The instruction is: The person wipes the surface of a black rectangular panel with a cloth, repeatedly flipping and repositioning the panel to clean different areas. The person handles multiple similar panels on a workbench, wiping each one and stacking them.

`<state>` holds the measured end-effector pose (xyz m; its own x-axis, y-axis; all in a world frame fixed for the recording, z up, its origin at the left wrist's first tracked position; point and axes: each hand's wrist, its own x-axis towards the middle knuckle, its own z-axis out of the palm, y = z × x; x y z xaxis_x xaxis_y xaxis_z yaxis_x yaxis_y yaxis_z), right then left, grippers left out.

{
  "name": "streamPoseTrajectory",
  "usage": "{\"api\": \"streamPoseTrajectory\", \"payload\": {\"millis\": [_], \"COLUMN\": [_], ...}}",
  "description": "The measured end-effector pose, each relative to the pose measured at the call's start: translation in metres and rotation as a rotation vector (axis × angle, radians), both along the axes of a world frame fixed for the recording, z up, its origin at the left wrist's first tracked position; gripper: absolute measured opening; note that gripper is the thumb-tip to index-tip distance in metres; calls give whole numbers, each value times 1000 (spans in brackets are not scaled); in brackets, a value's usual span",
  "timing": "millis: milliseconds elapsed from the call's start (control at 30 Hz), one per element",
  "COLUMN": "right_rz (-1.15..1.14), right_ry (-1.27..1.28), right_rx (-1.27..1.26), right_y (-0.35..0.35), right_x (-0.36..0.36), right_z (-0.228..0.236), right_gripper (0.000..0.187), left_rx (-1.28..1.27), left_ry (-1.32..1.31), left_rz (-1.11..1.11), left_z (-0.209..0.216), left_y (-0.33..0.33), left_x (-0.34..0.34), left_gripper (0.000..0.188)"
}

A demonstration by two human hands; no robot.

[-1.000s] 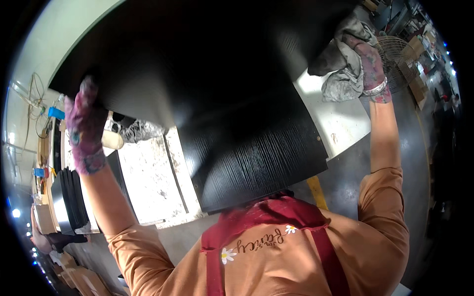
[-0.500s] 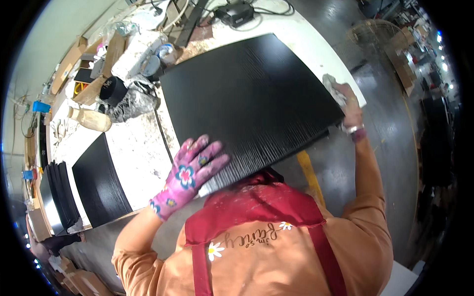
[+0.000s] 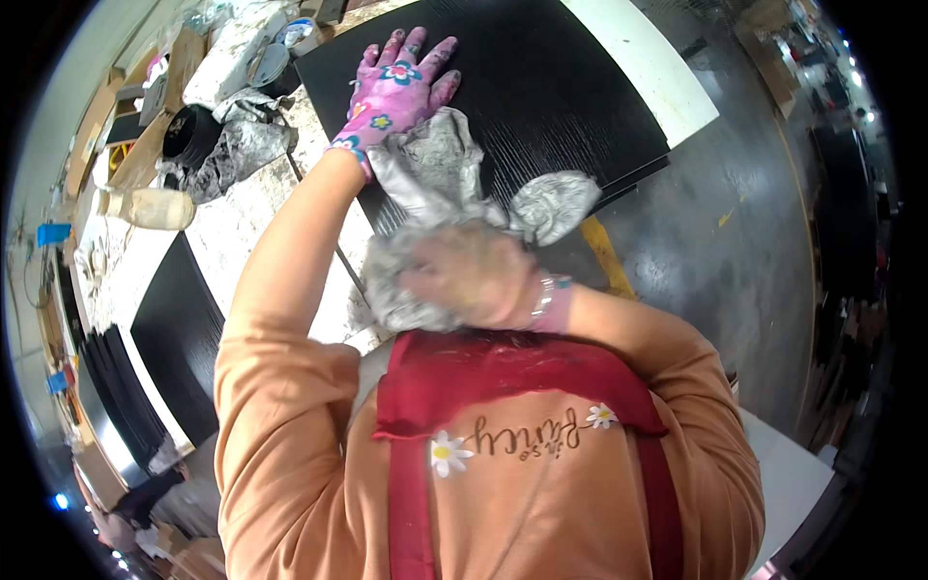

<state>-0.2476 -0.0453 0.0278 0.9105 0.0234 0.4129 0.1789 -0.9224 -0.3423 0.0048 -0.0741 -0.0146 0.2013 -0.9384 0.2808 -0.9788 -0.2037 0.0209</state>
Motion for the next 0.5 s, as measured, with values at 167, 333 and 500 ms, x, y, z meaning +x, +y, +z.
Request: {"api": "streamPoseTrajectory", "payload": {"millis": [167, 333, 500], "right_rz": [-537, -341, -627], "right_ry": [-68, 170, 116], "right_rx": [105, -151, -189], "right_y": [-84, -3, -76], "right_x": [-62, 0, -35], "right_z": [-28, 0, -24], "right_gripper": [27, 27, 38], "left_rx": [-39, -13, 101], "left_ry": [-89, -9, -2], "left_rz": [-66, -67, -30], "left_z": [12, 13, 25], "left_y": [5, 2, 9], "left_x": [-5, -11, -9], "left_gripper": [51, 50, 53]}}
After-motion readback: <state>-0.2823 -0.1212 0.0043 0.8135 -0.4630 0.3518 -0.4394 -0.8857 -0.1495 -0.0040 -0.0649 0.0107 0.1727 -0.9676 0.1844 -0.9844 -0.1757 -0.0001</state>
